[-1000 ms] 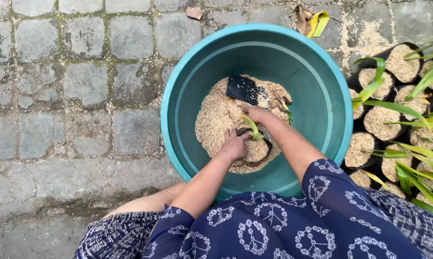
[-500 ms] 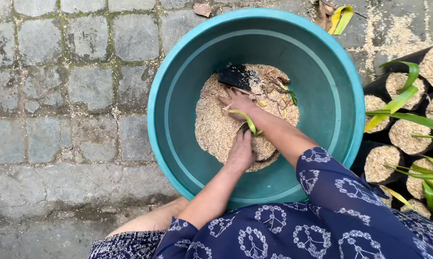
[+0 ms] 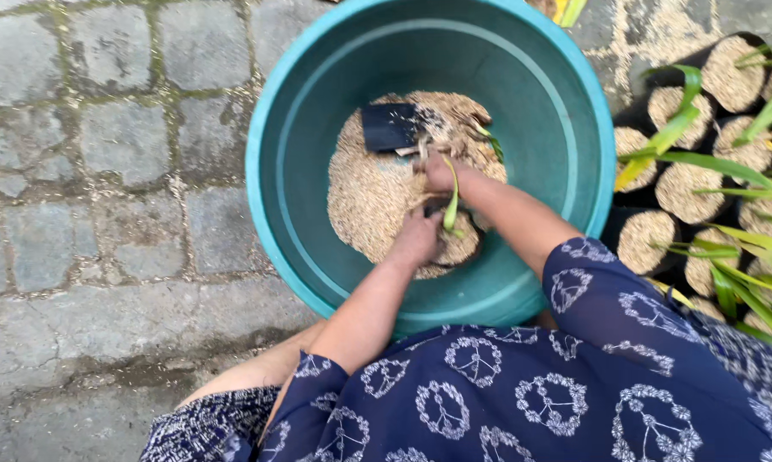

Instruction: The person mixes dried organic matter and small plant cuttings with a light-colored granular substrate inside a large teal tub, and kemudian prepares small black nursery pots by filling them with the mixture.

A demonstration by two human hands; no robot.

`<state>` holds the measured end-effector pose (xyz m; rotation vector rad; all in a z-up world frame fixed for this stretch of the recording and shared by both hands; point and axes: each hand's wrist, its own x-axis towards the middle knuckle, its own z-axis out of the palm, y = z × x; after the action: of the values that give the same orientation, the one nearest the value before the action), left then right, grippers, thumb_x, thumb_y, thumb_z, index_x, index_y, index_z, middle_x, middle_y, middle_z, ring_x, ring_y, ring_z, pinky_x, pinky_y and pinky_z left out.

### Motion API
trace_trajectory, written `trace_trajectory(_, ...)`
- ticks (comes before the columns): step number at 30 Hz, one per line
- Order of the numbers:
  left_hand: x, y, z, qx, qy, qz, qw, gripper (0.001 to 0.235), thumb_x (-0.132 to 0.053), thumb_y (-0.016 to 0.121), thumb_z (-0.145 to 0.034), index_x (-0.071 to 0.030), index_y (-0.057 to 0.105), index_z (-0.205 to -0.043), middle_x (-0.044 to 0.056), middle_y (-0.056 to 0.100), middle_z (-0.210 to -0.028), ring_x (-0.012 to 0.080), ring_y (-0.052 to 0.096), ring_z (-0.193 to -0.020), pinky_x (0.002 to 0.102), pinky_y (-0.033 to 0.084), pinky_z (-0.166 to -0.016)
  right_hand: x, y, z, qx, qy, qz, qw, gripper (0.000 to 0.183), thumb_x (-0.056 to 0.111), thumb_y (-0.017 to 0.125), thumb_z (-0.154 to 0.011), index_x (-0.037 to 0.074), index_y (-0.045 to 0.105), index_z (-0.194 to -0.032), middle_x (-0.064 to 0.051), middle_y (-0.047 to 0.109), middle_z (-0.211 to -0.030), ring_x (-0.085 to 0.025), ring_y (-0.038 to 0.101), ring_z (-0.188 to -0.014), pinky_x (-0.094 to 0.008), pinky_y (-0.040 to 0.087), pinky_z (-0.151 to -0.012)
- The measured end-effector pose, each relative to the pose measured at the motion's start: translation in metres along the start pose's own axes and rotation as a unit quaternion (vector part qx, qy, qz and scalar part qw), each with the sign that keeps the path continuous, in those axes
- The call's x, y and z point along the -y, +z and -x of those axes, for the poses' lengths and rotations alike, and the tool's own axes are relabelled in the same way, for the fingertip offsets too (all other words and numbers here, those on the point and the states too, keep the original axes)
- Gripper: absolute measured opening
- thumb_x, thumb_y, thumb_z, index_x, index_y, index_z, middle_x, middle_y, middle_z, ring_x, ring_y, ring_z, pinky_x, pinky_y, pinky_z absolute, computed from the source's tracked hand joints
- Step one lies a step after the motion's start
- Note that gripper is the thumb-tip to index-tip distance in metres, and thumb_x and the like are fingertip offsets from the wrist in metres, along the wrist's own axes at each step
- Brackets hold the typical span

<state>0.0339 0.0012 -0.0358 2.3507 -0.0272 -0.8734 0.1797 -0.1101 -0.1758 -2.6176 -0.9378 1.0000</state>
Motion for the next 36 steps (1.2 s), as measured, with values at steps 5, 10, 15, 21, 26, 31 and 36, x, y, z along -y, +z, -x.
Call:
trace_trajectory(5,0.003,-0.011,0.009,-0.015,-0.013,0.032,0.999,0.047,-0.023,0.074,-0.078,-0.023,0.064,-0.124,0.027,0.036,-0.144,0.0523,0.031,-0.135,0.058,0.043,-0.102,0.009,-0.081,0.032,0.046,0.052,-0.029,0.997,0.063,0.045,0.071,-0.071,0.018,0.061,-0.127,-0.018,0.06,-0.128,-0.038,0.055,-0.122,-0.048,0.043,-0.105)
trace_trajectory(10,-0.004,-0.012,0.017,-0.031,0.007,0.014,0.999,0.042,-0.03,0.074,-0.078,-0.026,0.066,-0.118,0.022,0.032,-0.149,0.0503,0.027,-0.138,0.057,0.038,-0.107,-0.032,-0.069,0.058,0.031,0.084,-0.028,0.996,0.057,0.055,0.071,-0.065,0.019,0.069,-0.108,-0.017,0.071,-0.098,-0.036,0.066,-0.102,-0.049,0.053,-0.088)
trace_trajectory(15,-0.007,-0.013,0.021,-0.015,-0.004,0.015,1.0,0.043,-0.026,0.07,-0.082,-0.027,0.065,-0.125,0.021,0.031,-0.15,0.0491,0.021,-0.141,0.059,0.036,-0.107,0.025,-0.129,0.148,0.086,0.168,-0.045,0.981,0.059,0.042,0.072,-0.067,0.017,0.065,-0.12,-0.018,0.069,-0.111,-0.036,0.064,-0.108,-0.05,0.052,-0.092)
trace_trajectory(21,0.009,0.009,0.008,0.007,-0.041,-0.043,0.998,0.046,-0.03,0.069,-0.081,-0.036,0.063,-0.127,0.018,0.033,-0.15,0.0464,0.027,-0.139,0.057,0.039,-0.106,0.004,-0.098,0.158,0.089,0.199,-0.161,0.962,0.067,0.029,0.077,-0.067,0.015,0.059,-0.13,-0.022,0.066,-0.106,-0.034,0.069,-0.088,-0.049,0.062,-0.066)
trace_trajectory(26,0.001,0.005,0.022,0.011,-0.057,-0.045,0.997,0.05,-0.027,0.069,-0.079,-0.036,0.062,-0.128,0.022,0.033,-0.149,0.0495,0.031,-0.137,0.055,0.039,-0.106,0.04,-0.093,0.183,0.05,0.192,-0.443,0.874,0.054,0.008,0.07,-0.075,-0.005,0.053,-0.124,-0.02,0.04,-0.101,-0.035,0.062,-0.086,-0.052,0.061,-0.069)
trace_trajectory(31,0.006,0.015,0.017,-0.011,-0.065,-0.064,0.996,0.052,-0.027,0.067,-0.078,-0.037,0.061,-0.128,0.021,0.035,-0.147,0.0488,0.033,-0.135,0.054,0.041,-0.105,0.04,-0.05,0.159,0.034,0.177,-0.485,0.855,0.053,0.008,0.069,-0.077,-0.001,0.054,-0.127,-0.017,0.044,-0.097,-0.032,0.064,-0.083,-0.05,0.062,-0.07)
trace_trajectory(36,0.016,0.016,0.014,-0.028,-0.068,-0.055,0.996,0.052,-0.027,0.066,-0.078,-0.036,0.062,-0.129,0.024,0.034,-0.148,0.0494,0.034,-0.135,0.055,0.041,-0.105,0.055,-0.042,0.148,0.014,0.186,-0.484,0.855,0.056,0.01,0.07,-0.076,-0.007,0.05,-0.125,-0.026,0.047,-0.107,-0.039,0.065,-0.092,-0.053,0.061,-0.072)
